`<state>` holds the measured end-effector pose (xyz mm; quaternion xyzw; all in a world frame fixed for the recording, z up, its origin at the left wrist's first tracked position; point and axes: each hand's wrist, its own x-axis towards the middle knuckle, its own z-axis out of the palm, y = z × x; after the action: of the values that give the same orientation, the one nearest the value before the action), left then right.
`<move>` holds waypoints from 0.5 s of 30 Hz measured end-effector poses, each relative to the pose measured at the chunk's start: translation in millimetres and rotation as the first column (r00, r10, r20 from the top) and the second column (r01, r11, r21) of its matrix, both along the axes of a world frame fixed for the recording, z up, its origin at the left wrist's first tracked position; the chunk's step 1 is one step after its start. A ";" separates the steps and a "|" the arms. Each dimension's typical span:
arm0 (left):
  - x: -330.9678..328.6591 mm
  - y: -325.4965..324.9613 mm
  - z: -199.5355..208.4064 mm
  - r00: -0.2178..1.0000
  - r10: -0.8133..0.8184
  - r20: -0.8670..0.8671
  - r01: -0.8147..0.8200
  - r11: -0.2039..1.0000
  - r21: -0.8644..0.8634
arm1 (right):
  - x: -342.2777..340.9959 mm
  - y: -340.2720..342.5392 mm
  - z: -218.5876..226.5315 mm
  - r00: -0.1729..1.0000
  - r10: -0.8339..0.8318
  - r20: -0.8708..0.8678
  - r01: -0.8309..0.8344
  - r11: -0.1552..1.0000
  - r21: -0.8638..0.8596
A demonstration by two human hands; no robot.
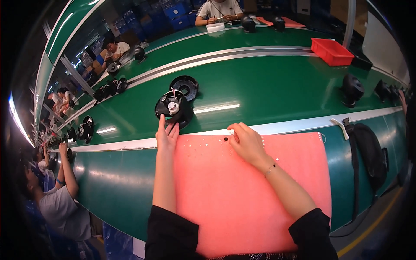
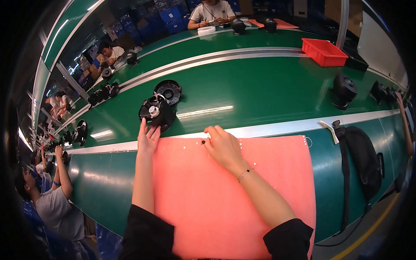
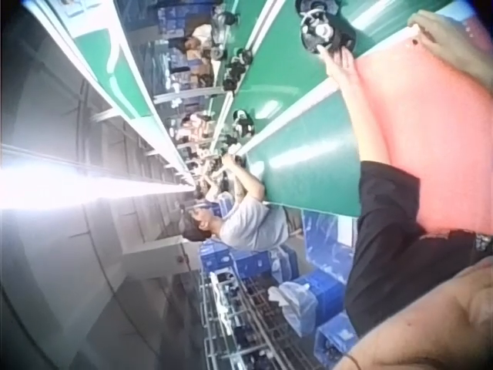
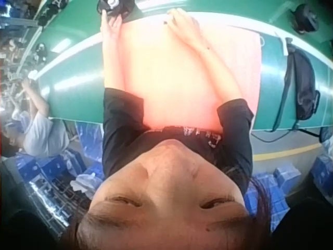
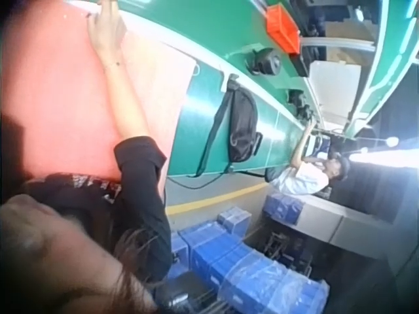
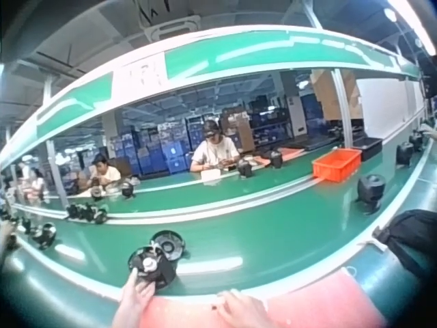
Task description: Assembling the housing and internal components of an electronic device on a factory assembly line.
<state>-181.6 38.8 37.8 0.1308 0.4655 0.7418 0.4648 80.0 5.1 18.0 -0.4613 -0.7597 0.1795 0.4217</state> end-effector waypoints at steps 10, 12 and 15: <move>-4.2 2.5 7.4 0.937 -0.028 -0.350 0.049 0.997 0.052 | 10.1 3.3 14.1 1.000 -0.012 0.013 0.011 0.997 0.071; 5.5 -6.4 32.7 0.903 -0.049 -0.427 0.048 0.999 -0.011 | 21.6 9.1 24.9 0.998 -0.046 0.034 0.035 0.964 0.264; 9.6 -28.3 58.6 0.877 -0.101 -0.470 0.103 0.994 -0.020 | 31.2 1.5 54.5 0.999 -0.028 -0.043 0.037 0.973 0.229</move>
<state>-172.0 10.5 96.4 0.3321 0.5546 0.6638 0.3762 111.2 6.6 72.5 -0.4183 -0.7592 0.0927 0.4899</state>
